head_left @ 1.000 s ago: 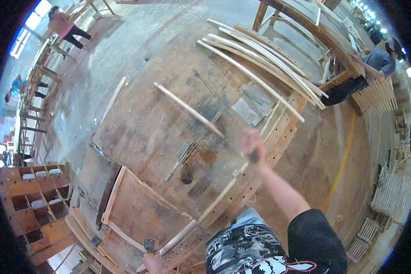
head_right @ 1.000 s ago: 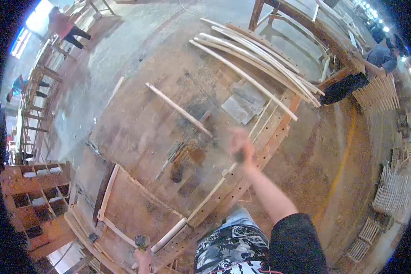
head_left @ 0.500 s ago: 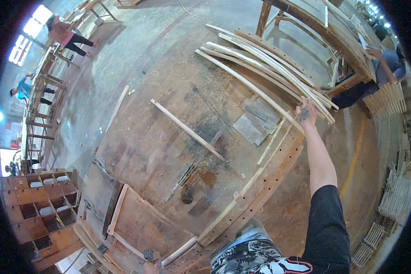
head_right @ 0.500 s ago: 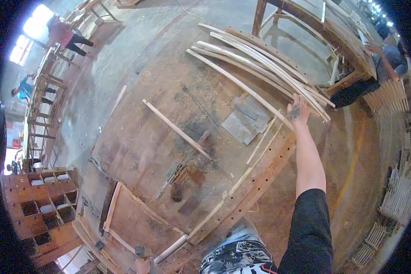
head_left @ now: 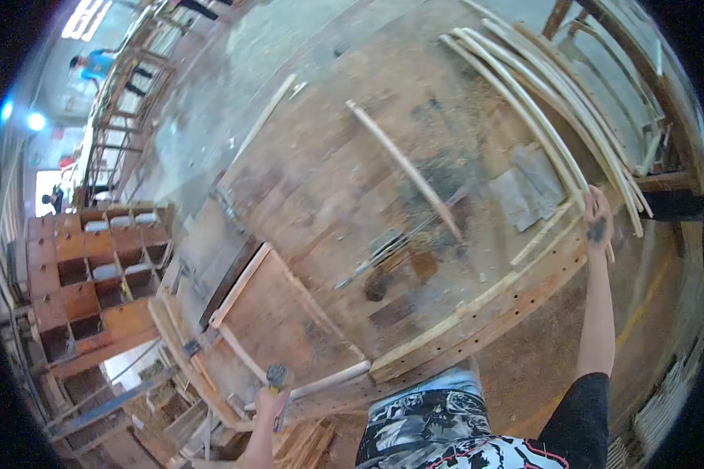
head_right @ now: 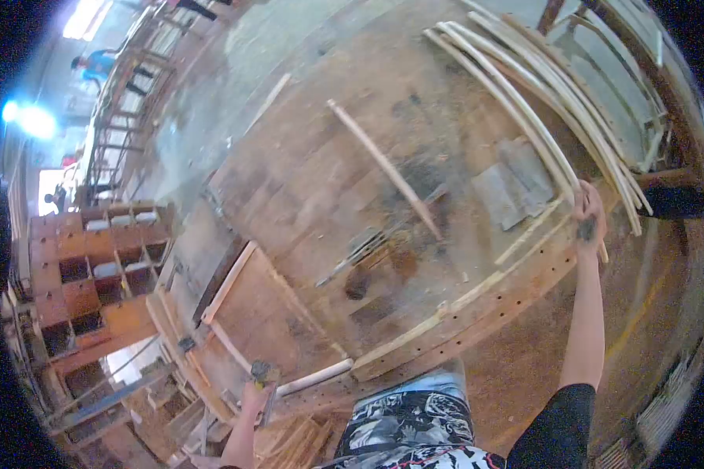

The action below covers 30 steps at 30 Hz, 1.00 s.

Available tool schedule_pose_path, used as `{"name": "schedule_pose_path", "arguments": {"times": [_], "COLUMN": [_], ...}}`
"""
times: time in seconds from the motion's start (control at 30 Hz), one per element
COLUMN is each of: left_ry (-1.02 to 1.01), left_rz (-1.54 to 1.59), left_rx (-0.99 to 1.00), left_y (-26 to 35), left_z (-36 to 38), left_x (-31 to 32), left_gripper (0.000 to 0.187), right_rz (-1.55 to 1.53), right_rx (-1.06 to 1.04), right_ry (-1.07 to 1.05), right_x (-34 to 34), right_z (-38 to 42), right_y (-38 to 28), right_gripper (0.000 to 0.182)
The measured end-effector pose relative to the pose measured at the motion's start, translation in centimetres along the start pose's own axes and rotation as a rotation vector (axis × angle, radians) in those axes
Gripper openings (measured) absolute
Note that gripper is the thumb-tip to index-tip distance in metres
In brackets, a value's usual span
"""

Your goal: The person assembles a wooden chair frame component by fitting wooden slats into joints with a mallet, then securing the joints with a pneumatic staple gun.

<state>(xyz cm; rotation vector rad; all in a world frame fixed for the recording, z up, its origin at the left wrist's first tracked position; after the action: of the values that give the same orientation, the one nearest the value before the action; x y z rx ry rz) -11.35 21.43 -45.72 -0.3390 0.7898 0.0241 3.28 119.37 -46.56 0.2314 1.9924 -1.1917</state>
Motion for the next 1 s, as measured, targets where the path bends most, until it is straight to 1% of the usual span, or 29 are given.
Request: {"name": "schedule_pose_path", "arguments": {"times": [0.03,0.1,0.13,0.2,0.3,0.33,0.37,0.4,0.47,0.5,0.53,0.63,0.73,0.83,0.87,0.93,1.0], "left_ry": [0.013,0.032,0.018,-0.013,-0.017,-0.038,-0.057,-0.076,-0.052,-0.045,0.016,-0.018,0.004,-0.002,-0.033,-0.096,-0.071], "left_rz": [-0.017,-0.058,-0.051,-0.045,-0.079,-0.053,-0.029,-0.007,-0.07,-0.1,-0.106,-0.11,-0.064,-0.074,-0.086,-0.1,-0.083], "left_rx": [0.0,0.016,0.015,0.02,0.032,0.038,0.044,0.052,0.134,0.177,0.218,0.284,0.384,0.377,0.37,0.361,0.395], "left_y": [0.4,2.0,1.6,0.5,1.3,1.1,0.9,0.6,1.0,1.6,3.7,2.7,2.3,0.9,0.5,0.1,0.1], "left_z": [0.4,1.3,1.0,0.1,0.1,-0.1,-0.3,-0.5,-0.7,-0.3,1.5,1.1,0.8,-0.4,-0.8,-1.2,-1.4], "left_x": [-0.9,-2.5,-2.1,-1.2,-2.4,-2.1,-1.9,-1.8,-2.4,-2.6,-4.6,-3.9,-3.6,-2.5,-2.2,-1.8,-2.0], "left_gripper": [0.054,0.055,0.055,0.055,0.055,0.055,0.055,0.056,0.055,0.055,0.051,0.047,0.046,0.046,0.046,0.046,0.047], "right_rz": [-0.051,-0.26,-0.362,-0.223,-0.489,-0.695,-0.703,-0.638,-0.757,-0.752,-0.742,-0.599,-0.416,-0.3,-0.273,-0.316,-0.319], "right_rx": [0.111,0.187,0.23,0.278,0.408,0.565,0.51,0.357,0.477,0.432,0.389,0.453,0.394,0.271,0.242,0.304,0.328], "right_ry": [-0.008,-0.01,-0.004,-0.116,-0.238,-0.293,-0.385,-0.322,-0.412,-0.366,-0.326,-0.363,-0.323,-0.216,-0.155,-0.136,-0.095], "right_x": [0.3,3.1,4.1,5.9,12.5,15.0,17.0,18.9,22.9,24.7,26.4,29.7,32.1,31.6,30.8,30.5,29.6], "right_z": [1.5,6.1,8.5,13.1,21.2,24.0,26.0,28.0,31.9,33.6,35.5,40.2,44.5,46.3,46.5,47.7,48.3], "right_y": [-1.4,-1.7,-1.7,-10.7,-19.2,-22.7,-26.2,-28.6,-33.5,-35.0,-36.1,-37.7,-37.6,-37.6,-37.5,-36.5,-35.6], "right_gripper": [0.032,0.033,0.033,0.032,0.025,0.026,0.026,0.025,0.024,0.024,0.024,0.022,0.021,0.018,0.015,0.013,0.014]}}
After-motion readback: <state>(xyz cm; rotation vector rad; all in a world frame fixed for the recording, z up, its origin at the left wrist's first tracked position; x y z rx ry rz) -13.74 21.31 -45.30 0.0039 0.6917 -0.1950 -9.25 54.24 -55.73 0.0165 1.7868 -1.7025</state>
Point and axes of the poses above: each hand's wrist, its own z-axis away from the middle knuckle, its own x-axis out of the palm, y = z × x, the point moved 9 cm from there along -z, towards the middle knuckle, and after that the axes turned 9 degrees about -z, right-handed, at the moved point
